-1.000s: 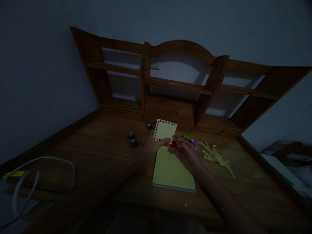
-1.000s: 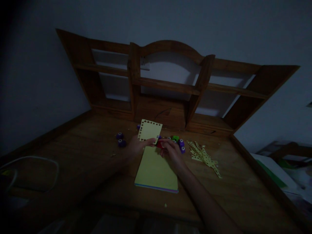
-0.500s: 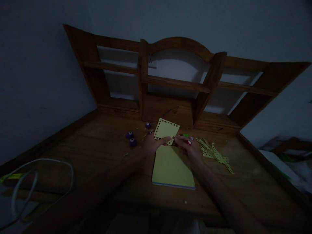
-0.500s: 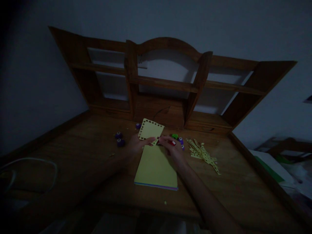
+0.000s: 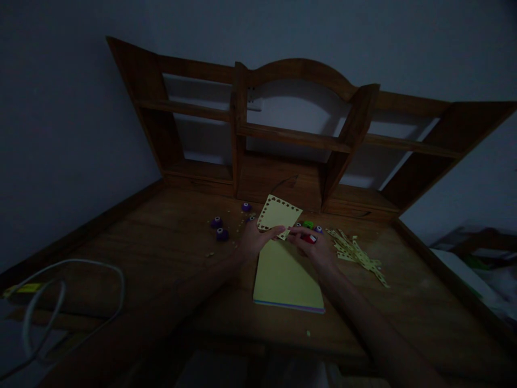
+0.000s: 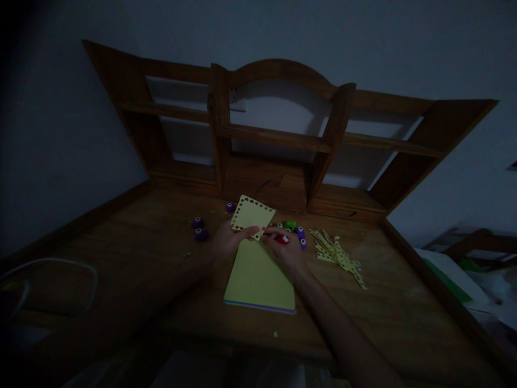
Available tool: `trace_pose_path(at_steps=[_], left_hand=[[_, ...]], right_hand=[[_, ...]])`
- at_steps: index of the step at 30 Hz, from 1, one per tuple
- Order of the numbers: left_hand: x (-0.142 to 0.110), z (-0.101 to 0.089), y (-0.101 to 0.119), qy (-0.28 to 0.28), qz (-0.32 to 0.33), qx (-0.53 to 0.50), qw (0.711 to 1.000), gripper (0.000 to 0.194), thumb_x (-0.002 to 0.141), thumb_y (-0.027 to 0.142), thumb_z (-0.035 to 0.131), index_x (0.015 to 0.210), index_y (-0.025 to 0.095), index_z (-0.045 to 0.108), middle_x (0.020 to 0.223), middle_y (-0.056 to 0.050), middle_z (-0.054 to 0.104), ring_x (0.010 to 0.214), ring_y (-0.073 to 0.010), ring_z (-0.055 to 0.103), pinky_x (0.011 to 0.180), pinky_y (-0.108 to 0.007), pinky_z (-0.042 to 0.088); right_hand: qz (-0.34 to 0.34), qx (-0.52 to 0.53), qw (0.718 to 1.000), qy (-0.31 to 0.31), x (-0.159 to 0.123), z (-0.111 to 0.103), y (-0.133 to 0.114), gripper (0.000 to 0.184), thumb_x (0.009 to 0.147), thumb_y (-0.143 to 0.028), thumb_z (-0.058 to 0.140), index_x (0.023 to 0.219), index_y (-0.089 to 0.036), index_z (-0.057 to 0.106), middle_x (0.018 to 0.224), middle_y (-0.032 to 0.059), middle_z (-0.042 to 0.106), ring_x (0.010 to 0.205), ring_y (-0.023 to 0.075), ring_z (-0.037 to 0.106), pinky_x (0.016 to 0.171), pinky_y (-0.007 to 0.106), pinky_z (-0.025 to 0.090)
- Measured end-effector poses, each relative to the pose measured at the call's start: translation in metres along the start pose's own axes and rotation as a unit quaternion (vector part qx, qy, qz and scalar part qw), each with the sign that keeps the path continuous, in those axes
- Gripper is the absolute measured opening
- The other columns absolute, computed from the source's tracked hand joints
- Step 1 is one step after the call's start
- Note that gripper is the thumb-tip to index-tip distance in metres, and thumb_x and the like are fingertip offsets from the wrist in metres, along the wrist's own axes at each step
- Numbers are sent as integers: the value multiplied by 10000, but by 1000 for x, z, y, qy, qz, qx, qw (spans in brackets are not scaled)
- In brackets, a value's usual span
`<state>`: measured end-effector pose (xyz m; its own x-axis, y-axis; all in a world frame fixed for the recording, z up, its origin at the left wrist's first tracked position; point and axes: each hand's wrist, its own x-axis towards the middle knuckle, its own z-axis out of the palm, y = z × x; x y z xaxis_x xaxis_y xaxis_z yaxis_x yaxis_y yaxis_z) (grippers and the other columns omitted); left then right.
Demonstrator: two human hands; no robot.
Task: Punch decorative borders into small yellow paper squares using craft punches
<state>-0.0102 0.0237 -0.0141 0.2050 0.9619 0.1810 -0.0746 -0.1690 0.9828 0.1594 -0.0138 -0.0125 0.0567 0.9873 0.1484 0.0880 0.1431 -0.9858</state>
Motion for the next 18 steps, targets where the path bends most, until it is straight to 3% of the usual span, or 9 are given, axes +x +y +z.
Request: trace_pose_path(at_steps=[11, 18], left_hand=[[1, -1, -3, -6, 23, 15, 1000, 372, 684, 369, 737, 954, 121, 668, 959, -107, 711, 792, -209, 672, 663, -282, 529], [0, -2, -1, -5, 17, 35, 999, 360, 685, 384, 731, 928, 125, 670, 912, -95, 718, 733, -197, 670, 619, -275, 529]], right_hand=[[-29, -45, 998, -20, -1, -1, -7, 208, 680, -340, 700, 836, -204, 690, 634, -34, 526, 493, 88, 399, 483, 238, 295], [-32, -81, 996, -8, -3, -1, -9, 235, 720, -412, 673, 810, -195, 684, 694, 0, 594, 507, 97, 412, 466, 233, 292]])
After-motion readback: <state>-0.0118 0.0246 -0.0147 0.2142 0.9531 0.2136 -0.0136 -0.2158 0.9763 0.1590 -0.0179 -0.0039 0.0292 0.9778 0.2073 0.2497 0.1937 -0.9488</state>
